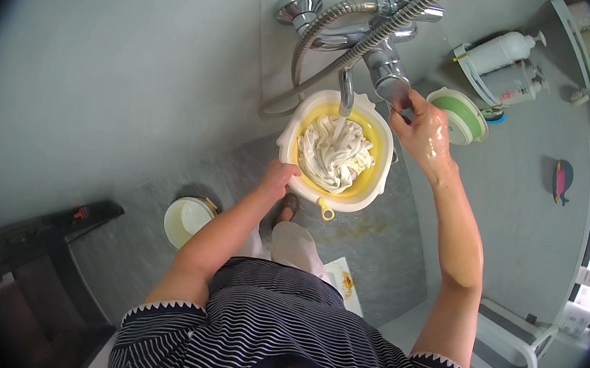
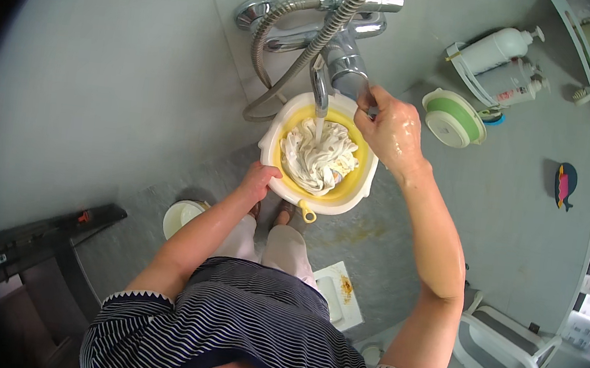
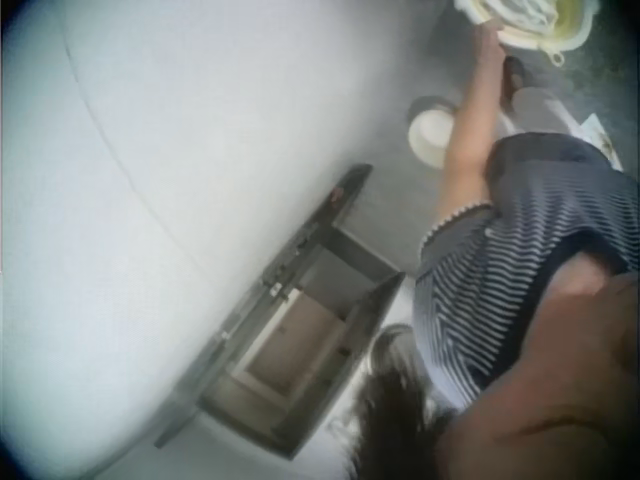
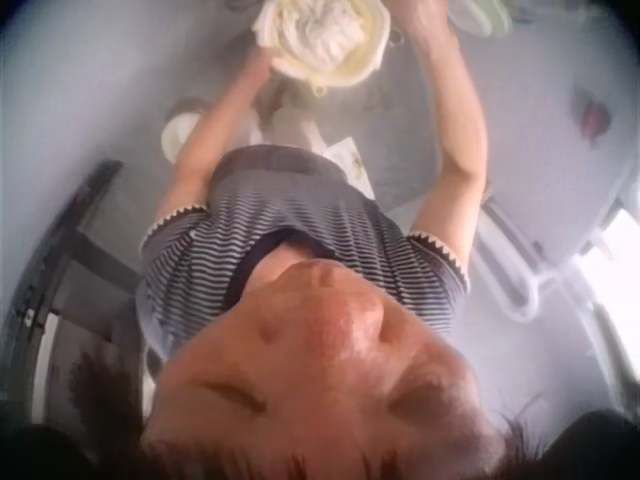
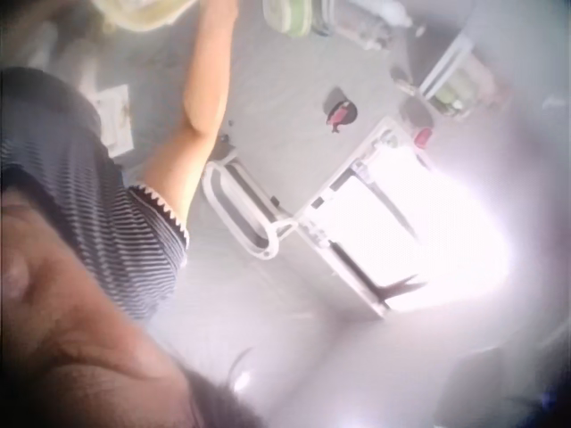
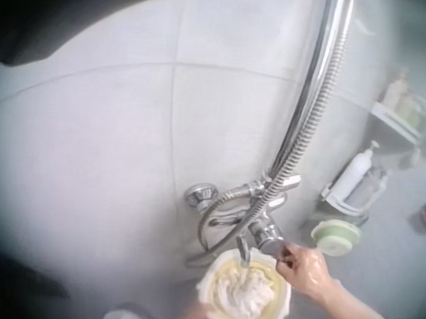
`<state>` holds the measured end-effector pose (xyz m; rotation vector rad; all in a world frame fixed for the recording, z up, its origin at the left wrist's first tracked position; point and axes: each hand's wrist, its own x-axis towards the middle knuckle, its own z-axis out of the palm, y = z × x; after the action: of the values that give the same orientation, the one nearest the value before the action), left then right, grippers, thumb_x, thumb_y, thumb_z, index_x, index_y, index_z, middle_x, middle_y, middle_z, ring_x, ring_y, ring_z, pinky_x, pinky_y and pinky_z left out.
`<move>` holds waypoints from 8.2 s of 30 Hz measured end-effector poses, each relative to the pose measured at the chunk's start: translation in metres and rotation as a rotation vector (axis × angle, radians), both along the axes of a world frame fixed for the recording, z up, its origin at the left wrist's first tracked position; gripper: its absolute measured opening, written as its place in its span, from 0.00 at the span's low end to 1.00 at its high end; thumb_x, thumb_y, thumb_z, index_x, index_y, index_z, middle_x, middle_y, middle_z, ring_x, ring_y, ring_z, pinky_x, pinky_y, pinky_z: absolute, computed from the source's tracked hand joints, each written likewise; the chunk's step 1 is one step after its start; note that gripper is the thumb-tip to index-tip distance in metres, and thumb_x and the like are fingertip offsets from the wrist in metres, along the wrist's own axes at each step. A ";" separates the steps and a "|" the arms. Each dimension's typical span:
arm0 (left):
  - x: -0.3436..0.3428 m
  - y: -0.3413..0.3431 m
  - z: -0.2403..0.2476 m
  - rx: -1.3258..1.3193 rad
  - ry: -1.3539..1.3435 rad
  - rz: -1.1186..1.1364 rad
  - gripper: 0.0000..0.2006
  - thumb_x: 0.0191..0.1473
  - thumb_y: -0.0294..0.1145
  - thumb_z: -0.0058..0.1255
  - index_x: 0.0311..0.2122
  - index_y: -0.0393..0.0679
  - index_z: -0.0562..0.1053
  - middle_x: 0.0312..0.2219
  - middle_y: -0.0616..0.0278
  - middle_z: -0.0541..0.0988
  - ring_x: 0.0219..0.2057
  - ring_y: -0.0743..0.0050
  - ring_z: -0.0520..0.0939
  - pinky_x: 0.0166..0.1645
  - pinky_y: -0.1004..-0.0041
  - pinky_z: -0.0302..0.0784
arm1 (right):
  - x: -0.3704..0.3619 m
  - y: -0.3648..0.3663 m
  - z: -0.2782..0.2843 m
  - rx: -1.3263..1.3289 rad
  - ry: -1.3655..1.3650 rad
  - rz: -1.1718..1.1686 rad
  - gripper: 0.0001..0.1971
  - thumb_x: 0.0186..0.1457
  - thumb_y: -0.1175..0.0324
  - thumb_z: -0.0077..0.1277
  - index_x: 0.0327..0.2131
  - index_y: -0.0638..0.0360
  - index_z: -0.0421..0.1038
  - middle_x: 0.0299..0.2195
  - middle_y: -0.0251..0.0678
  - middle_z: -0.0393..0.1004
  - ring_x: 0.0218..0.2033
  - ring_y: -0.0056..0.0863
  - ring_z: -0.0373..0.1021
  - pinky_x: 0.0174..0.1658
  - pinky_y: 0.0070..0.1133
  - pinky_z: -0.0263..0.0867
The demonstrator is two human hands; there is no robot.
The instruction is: The person washes clothes by hand in a basin, using a bar of soap, and then rinses them under a faucet.
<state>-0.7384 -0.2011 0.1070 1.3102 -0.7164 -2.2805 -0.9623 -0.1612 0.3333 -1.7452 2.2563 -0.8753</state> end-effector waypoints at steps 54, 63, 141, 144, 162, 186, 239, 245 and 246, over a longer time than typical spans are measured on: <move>-0.022 0.011 0.012 -0.054 -0.073 0.028 0.16 0.31 0.15 0.46 0.32 0.32 0.70 0.28 0.56 0.74 0.29 0.67 0.76 0.36 0.73 0.70 | 0.001 -0.011 -0.201 0.560 0.137 0.247 0.27 0.36 0.62 0.56 0.44 0.50 0.62 0.38 0.48 0.67 0.40 0.37 0.66 0.44 0.28 0.61; -0.016 0.007 0.000 -0.052 -0.067 -0.037 0.16 0.31 0.16 0.46 0.33 0.33 0.70 0.29 0.57 0.74 0.29 0.68 0.76 0.36 0.74 0.70 | -0.038 -0.025 -0.184 0.921 -0.856 0.093 0.32 0.45 0.44 0.47 0.40 0.68 0.65 0.36 0.43 0.69 0.41 0.33 0.64 0.44 0.24 0.58; -0.062 -0.033 0.035 -1.141 -0.713 -0.715 0.20 0.34 0.26 0.49 0.39 0.48 0.69 0.36 0.54 0.68 0.38 0.52 0.71 0.41 0.62 0.68 | 0.037 0.093 -0.232 -0.003 -1.797 -0.702 0.22 0.35 0.80 0.45 0.40 0.68 0.63 0.36 0.43 0.69 0.36 0.39 0.68 0.40 0.33 0.66; -0.076 -0.029 0.068 -1.320 -0.538 -0.612 0.16 0.33 0.23 0.47 0.34 0.49 0.72 0.34 0.60 0.70 0.39 0.56 0.70 0.42 0.64 0.66 | 0.032 0.098 -0.235 -0.034 -1.811 -0.715 0.22 0.35 0.80 0.45 0.41 0.68 0.62 0.37 0.43 0.68 0.36 0.39 0.68 0.40 0.33 0.66; 0.019 -0.039 0.039 -0.973 -0.668 -0.187 0.22 0.38 0.34 0.54 0.42 0.40 0.68 0.35 0.49 0.71 0.35 0.56 0.72 0.40 0.65 0.67 | 0.019 0.108 -0.256 0.077 -1.829 -0.653 0.22 0.36 0.82 0.42 0.42 0.66 0.61 0.38 0.39 0.67 0.39 0.35 0.65 0.46 0.29 0.62; -0.028 -0.104 0.001 -0.181 -0.270 -0.887 0.22 0.36 0.34 0.59 0.38 0.36 0.69 0.30 0.54 0.75 0.30 0.67 0.78 0.30 0.68 0.75 | -0.054 0.108 -0.231 0.349 -1.543 -0.424 0.18 0.33 0.80 0.44 0.35 0.70 0.66 0.32 0.41 0.71 0.32 0.32 0.69 0.37 0.26 0.66; -0.104 -0.074 0.025 -0.741 -0.637 -0.625 0.20 0.45 0.45 0.47 0.38 0.38 0.68 0.27 0.57 0.75 0.30 0.59 0.76 0.38 0.66 0.70 | 0.030 0.116 -0.249 -0.056 -1.829 -0.752 0.21 0.34 0.81 0.43 0.40 0.68 0.62 0.36 0.39 0.68 0.38 0.35 0.66 0.44 0.27 0.62; -0.085 -0.041 0.019 -1.274 -0.866 -0.611 0.19 0.36 0.34 0.52 0.37 0.38 0.69 0.23 0.50 0.73 0.30 0.54 0.76 0.39 0.64 0.70 | 0.037 0.114 -0.250 -0.061 -1.872 -0.810 0.21 0.34 0.82 0.44 0.39 0.67 0.63 0.36 0.38 0.68 0.37 0.33 0.66 0.43 0.26 0.62; -0.086 -0.049 0.012 -1.108 -0.800 -0.657 0.18 0.35 0.32 0.51 0.36 0.38 0.69 0.22 0.51 0.73 0.29 0.54 0.75 0.38 0.64 0.70 | 0.038 0.114 -0.250 -0.053 -1.877 -0.822 0.21 0.34 0.82 0.43 0.39 0.67 0.63 0.36 0.38 0.68 0.37 0.33 0.66 0.43 0.26 0.62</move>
<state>-0.8248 -0.2505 0.1195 1.3963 -2.4774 -1.0854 -0.9243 -0.0470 0.0832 0.4385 1.2550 -1.5647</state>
